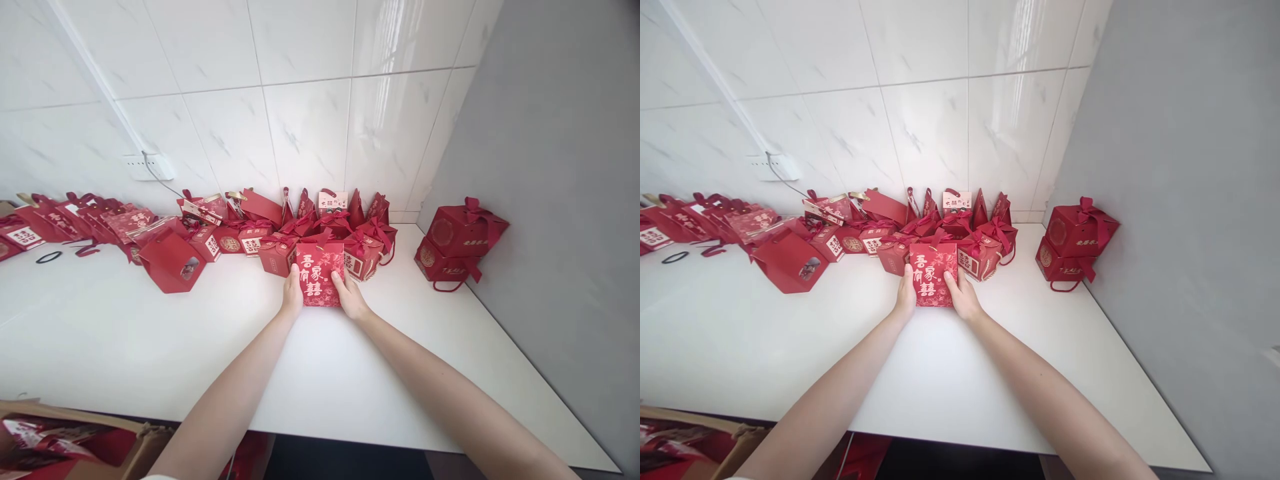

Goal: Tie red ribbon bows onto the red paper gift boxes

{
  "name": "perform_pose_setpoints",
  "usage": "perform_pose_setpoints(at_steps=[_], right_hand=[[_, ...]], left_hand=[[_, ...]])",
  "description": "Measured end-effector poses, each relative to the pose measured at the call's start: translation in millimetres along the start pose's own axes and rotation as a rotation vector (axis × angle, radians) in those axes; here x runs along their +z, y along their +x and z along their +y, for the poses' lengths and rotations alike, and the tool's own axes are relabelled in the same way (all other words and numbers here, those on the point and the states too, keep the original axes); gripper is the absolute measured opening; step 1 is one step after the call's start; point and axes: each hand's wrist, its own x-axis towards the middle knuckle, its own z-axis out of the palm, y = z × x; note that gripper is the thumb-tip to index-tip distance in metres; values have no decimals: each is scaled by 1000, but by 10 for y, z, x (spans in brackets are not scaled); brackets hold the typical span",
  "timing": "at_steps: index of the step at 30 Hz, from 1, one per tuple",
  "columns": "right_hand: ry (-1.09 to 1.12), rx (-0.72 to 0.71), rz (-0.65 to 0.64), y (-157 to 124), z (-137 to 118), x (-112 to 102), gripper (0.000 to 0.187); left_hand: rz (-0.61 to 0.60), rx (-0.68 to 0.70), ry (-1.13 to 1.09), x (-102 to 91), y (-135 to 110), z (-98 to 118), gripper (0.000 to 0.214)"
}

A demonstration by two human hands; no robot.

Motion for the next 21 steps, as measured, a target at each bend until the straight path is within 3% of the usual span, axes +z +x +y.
perform_pose_setpoints(at_steps=[11,21], right_hand=[[-17,-79,38,21,-5,-86,62],[35,-33,-12,71,37,-150,63]], left_hand=[[-68,-2,-63,49,-136,-26,68],[-103,-70,-114,34,-111,-26,50]])
